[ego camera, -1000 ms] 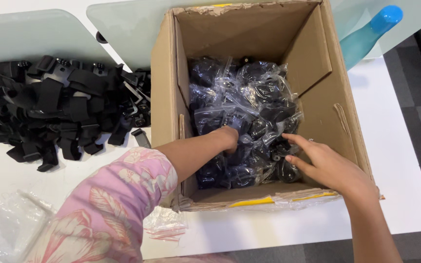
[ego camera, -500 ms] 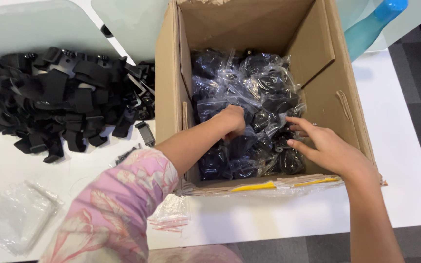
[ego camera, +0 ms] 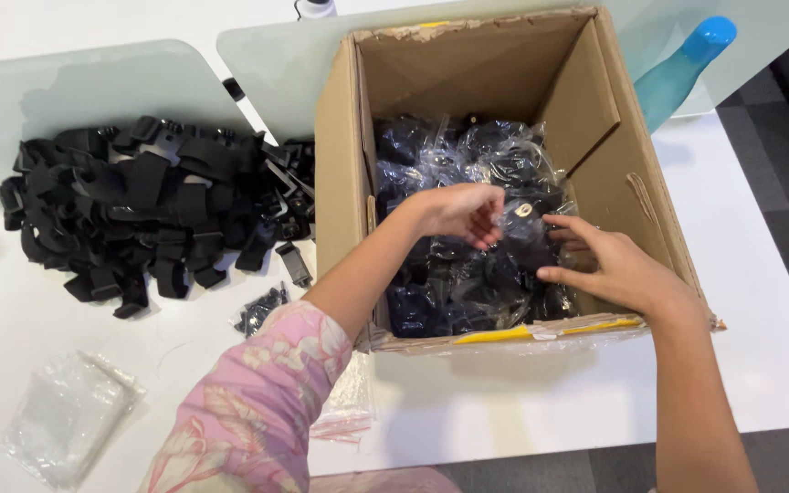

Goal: The person takes black plastic components from a large cardboard box and places them into smaller plastic bags by hand.

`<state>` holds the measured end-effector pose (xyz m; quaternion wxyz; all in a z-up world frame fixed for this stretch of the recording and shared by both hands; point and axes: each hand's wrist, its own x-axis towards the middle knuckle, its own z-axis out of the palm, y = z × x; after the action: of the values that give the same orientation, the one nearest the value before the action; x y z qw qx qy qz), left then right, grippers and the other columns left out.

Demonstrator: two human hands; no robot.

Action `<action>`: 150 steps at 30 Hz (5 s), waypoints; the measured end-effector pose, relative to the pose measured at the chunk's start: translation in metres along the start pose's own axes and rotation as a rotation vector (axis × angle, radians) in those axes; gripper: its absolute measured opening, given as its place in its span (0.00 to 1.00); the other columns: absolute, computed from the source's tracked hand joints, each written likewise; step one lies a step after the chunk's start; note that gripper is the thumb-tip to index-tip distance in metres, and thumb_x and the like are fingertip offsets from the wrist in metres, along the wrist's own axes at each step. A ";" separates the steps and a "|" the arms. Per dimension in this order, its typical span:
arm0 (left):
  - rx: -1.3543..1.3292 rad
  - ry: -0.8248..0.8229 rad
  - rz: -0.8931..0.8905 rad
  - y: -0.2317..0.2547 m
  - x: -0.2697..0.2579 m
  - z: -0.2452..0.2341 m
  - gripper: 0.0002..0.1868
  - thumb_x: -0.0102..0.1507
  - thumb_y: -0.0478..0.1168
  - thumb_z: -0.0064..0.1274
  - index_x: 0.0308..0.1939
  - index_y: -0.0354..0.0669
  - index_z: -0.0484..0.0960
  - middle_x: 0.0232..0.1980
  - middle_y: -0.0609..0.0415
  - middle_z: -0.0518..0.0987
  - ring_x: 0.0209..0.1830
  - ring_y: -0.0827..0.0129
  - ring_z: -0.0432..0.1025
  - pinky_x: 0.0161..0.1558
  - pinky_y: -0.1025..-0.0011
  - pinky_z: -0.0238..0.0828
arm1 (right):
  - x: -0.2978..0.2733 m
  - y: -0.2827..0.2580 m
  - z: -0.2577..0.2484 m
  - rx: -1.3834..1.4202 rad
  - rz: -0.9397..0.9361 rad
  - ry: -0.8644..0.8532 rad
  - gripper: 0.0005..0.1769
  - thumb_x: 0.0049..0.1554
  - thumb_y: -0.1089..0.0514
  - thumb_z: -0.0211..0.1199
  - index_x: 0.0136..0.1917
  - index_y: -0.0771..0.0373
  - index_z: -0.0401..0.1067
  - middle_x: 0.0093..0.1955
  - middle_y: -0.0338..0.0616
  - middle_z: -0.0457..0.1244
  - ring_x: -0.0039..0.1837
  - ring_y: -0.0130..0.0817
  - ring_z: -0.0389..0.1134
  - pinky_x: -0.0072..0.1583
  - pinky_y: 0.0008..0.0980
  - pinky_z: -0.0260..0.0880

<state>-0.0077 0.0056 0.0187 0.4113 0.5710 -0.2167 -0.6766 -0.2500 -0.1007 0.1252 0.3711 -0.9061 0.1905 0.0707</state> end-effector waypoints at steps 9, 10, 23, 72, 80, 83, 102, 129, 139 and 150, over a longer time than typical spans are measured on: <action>-0.259 -0.161 0.338 0.024 -0.066 0.039 0.17 0.63 0.48 0.40 0.22 0.46 0.65 0.38 0.43 0.82 0.37 0.62 0.77 0.49 0.64 0.77 | -0.010 -0.020 0.004 0.078 -0.202 0.376 0.37 0.49 0.55 0.73 0.70 0.61 0.68 0.60 0.49 0.70 0.61 0.38 0.73 0.62 0.36 0.72; -0.319 -0.215 0.369 0.027 -0.073 0.041 0.18 0.64 0.48 0.40 0.22 0.46 0.63 0.39 0.42 0.83 0.38 0.62 0.77 0.50 0.64 0.77 | -0.011 -0.023 0.008 0.072 -0.243 0.443 0.36 0.49 0.57 0.73 0.70 0.62 0.68 0.58 0.49 0.70 0.59 0.37 0.74 0.62 0.35 0.72; 0.096 0.327 0.884 0.052 -0.274 0.002 0.31 0.62 0.63 0.55 0.54 0.41 0.82 0.51 0.54 0.83 0.47 0.73 0.76 0.52 0.72 0.74 | -0.009 -0.128 0.061 1.118 -0.320 0.373 0.18 0.65 0.53 0.58 0.63 0.67 0.69 0.58 0.47 0.69 0.58 0.35 0.73 0.56 0.39 0.78; -0.816 1.149 0.410 -0.419 -0.406 -0.093 0.18 0.57 0.24 0.60 0.51 0.22 0.80 0.39 0.40 0.85 0.33 0.65 0.81 0.37 0.72 0.82 | 0.047 -0.299 0.504 0.518 -0.094 -0.154 0.17 0.55 0.57 0.70 0.55 0.69 0.80 0.46 0.46 0.73 0.49 0.27 0.73 0.50 0.27 0.73; -0.873 1.125 0.386 -0.428 -0.410 -0.100 0.18 0.53 0.25 0.65 0.46 0.21 0.80 0.37 0.38 0.86 0.32 0.64 0.82 0.35 0.72 0.81 | 0.053 -0.305 0.501 0.498 -0.075 -0.307 0.23 0.46 0.66 0.75 0.56 0.72 0.76 0.49 0.48 0.72 0.51 0.31 0.76 0.51 0.28 0.78; -0.899 1.064 0.376 -0.431 -0.409 -0.104 0.17 0.53 0.26 0.67 0.43 0.22 0.81 0.38 0.40 0.86 0.33 0.64 0.82 0.37 0.73 0.83 | 0.060 -0.301 0.503 0.478 -0.072 -0.283 0.22 0.46 0.67 0.74 0.56 0.72 0.77 0.49 0.51 0.73 0.49 0.32 0.76 0.52 0.29 0.79; -0.491 1.086 0.414 -0.425 -0.404 -0.127 0.17 0.55 0.25 0.59 0.48 0.28 0.83 0.38 0.41 0.87 0.34 0.66 0.82 0.38 0.72 0.82 | 0.069 -0.322 0.509 0.276 -0.163 0.010 0.17 0.47 0.61 0.72 0.49 0.70 0.77 0.36 0.50 0.73 0.38 0.30 0.76 0.42 0.27 0.76; 0.059 1.370 0.402 -0.411 -0.425 -0.124 0.14 0.52 0.29 0.60 0.41 0.35 0.84 0.30 0.44 0.85 0.30 0.62 0.83 0.36 0.69 0.81 | 0.080 -0.301 0.502 0.077 -0.389 0.126 0.02 0.49 0.70 0.64 0.39 0.69 0.74 0.37 0.49 0.71 0.40 0.36 0.76 0.45 0.32 0.78; 0.105 1.440 0.400 -0.419 -0.452 -0.131 0.10 0.53 0.31 0.60 0.38 0.36 0.84 0.30 0.43 0.85 0.30 0.62 0.83 0.38 0.70 0.80 | 0.073 -0.315 0.481 -0.024 -0.390 0.113 0.09 0.52 0.71 0.63 0.44 0.64 0.80 0.60 0.51 0.69 0.53 0.45 0.73 0.52 0.35 0.76; 0.075 1.376 0.465 -0.409 -0.439 -0.121 0.10 0.54 0.29 0.59 0.39 0.35 0.84 0.33 0.44 0.86 0.34 0.63 0.84 0.39 0.71 0.82 | 0.075 -0.330 0.507 -0.139 -0.567 -0.029 0.11 0.50 0.70 0.66 0.48 0.65 0.79 0.51 0.51 0.70 0.56 0.51 0.71 0.60 0.43 0.70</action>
<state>-0.0145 0.6123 -0.0632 0.5677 0.8203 -0.0478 -0.0517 -0.0435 0.4471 -0.0446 0.3159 -0.9453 -0.0812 -0.0101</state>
